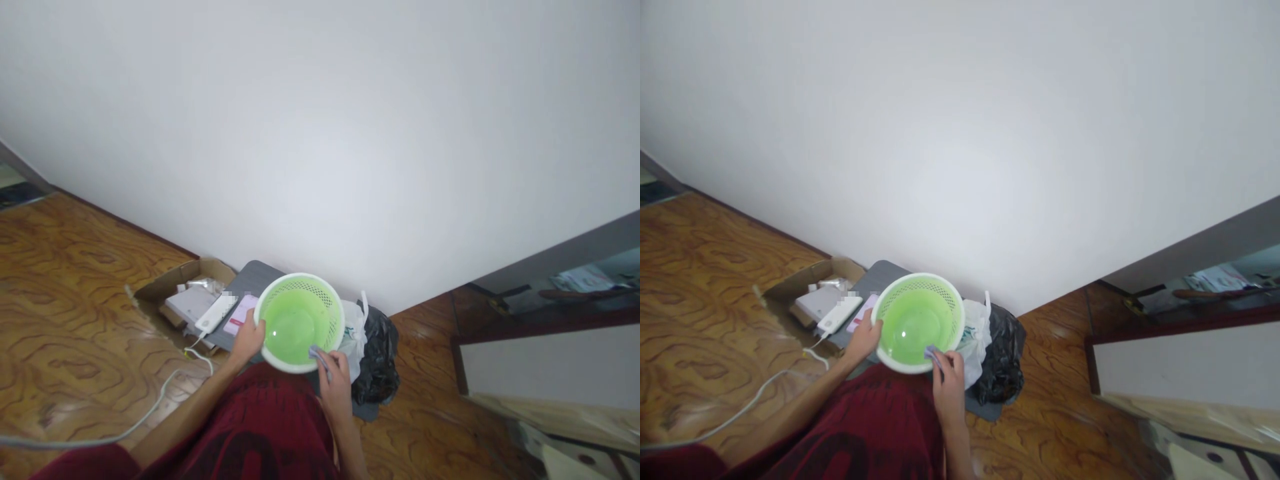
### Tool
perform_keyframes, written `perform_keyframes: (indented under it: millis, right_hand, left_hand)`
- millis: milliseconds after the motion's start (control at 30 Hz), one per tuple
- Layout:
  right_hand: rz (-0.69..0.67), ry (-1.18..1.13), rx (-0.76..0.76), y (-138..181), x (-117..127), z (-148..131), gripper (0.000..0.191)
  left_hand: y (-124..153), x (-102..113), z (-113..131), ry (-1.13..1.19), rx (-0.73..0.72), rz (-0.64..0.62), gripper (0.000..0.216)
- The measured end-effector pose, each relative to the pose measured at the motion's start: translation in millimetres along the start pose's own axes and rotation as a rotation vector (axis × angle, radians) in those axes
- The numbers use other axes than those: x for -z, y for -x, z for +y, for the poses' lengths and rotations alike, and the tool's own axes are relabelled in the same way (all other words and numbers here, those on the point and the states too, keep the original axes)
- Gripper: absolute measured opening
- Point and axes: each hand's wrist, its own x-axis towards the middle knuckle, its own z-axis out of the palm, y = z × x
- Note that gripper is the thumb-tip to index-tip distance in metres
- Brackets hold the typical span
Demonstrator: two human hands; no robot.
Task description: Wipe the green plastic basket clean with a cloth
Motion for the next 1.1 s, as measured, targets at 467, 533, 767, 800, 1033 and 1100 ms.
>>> perform_keyframes:
  millis: [467, 533, 767, 800, 1033, 1100]
  right_hand:
    - [0.208, 0.008, -0.120, -55.8, -5.6, 37.4, 0.036]
    - [0.192, 0.016, -0.108, -38.4, -4.4, 26.3, 0.033]
    - [0.052, 0.046, -0.017, 0.7, 0.2, -0.4, 0.030]
    - [0.044, 0.056, -0.005, -1.2, 1.8, 1.1, 0.030]
    - [0.128, 0.150, 0.002, -46.6, 14.8, 29.3, 0.032]
    - [0.136, 0.147, -0.013, -55.3, 14.2, 33.0, 0.033]
  left_hand:
    - [0.2, 1.0, 3.1, -0.054, 0.018, -0.006, 0.038]
    - [0.8, 0.9, 3.5, -0.067, 0.025, -0.003, 0.039]
    - [-1.7, 0.1, 0.9, -0.051, 0.027, -0.012, 0.039]
    - [-2.1, 0.2, 0.7, -0.047, 0.026, -0.013, 0.039]
    - [-1.2, 1.3, 1.3, 0.012, 0.011, -0.013, 0.037]
    - [-1.5, 0.8, 0.2, 0.024, 0.006, -0.010, 0.036]
